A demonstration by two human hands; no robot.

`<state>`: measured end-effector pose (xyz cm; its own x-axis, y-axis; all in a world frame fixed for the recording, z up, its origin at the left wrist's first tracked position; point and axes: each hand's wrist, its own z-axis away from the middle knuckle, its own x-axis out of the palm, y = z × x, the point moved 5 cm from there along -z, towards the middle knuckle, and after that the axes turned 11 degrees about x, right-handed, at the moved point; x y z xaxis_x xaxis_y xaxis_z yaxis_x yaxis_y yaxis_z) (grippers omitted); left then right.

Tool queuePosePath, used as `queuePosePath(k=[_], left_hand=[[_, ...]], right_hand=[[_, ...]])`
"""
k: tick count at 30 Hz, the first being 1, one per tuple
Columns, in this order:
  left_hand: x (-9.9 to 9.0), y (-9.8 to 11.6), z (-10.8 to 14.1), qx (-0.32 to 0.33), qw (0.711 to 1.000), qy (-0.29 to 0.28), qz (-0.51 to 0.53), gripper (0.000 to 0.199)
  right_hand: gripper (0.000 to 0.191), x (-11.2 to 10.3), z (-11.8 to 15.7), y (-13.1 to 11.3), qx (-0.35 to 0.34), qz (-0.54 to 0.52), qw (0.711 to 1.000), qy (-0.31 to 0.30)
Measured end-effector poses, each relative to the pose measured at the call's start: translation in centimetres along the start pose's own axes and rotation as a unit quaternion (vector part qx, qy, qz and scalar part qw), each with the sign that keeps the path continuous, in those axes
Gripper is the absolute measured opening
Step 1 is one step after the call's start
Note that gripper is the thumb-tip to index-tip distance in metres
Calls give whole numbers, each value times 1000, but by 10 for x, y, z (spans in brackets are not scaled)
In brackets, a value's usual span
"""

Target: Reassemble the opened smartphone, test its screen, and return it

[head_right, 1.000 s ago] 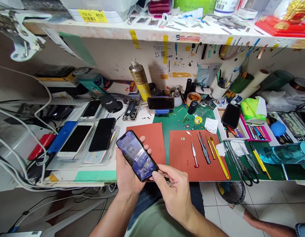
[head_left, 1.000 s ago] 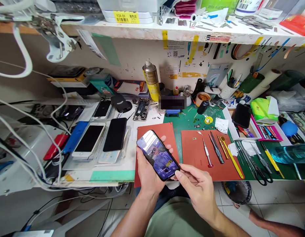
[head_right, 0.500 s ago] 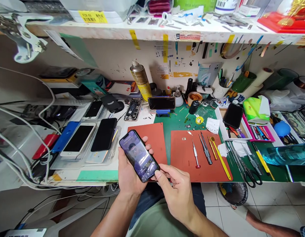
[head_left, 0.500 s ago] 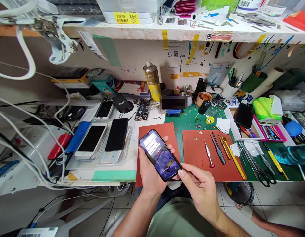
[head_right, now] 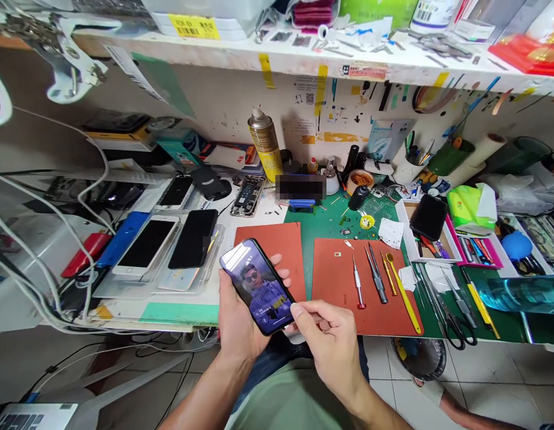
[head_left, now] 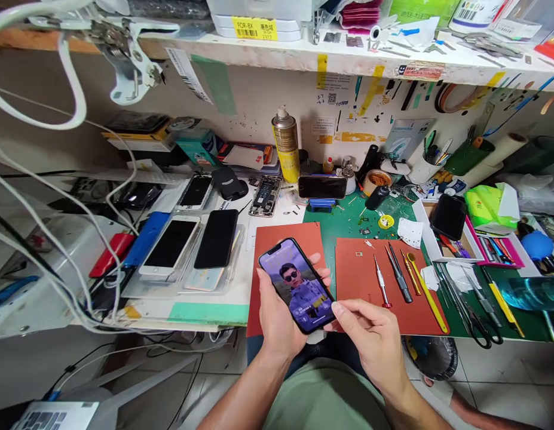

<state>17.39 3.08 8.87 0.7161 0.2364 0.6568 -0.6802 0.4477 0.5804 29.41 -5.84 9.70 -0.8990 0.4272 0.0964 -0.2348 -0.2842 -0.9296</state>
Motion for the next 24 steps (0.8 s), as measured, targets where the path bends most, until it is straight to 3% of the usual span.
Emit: queuePosePath(k=[4, 13, 20, 24], left_hand=[[-4, -3, 3, -21, 1000, 8, -15, 87], [-17, -15, 7, -47, 997, -61, 7, 85], [-20, -27, 15, -81, 996, -30, 10, 81], [-25, -33, 17, -92, 996, -6, 11, 83]], right_hand=[[36, 1, -2, 1, 28, -5, 1000, -8], [51, -1, -7, 13, 57, 8, 998, -6], [35, -1, -14, -1, -13, -30, 999, 32], [38, 0, -18, -9, -39, -42, 998, 25]])
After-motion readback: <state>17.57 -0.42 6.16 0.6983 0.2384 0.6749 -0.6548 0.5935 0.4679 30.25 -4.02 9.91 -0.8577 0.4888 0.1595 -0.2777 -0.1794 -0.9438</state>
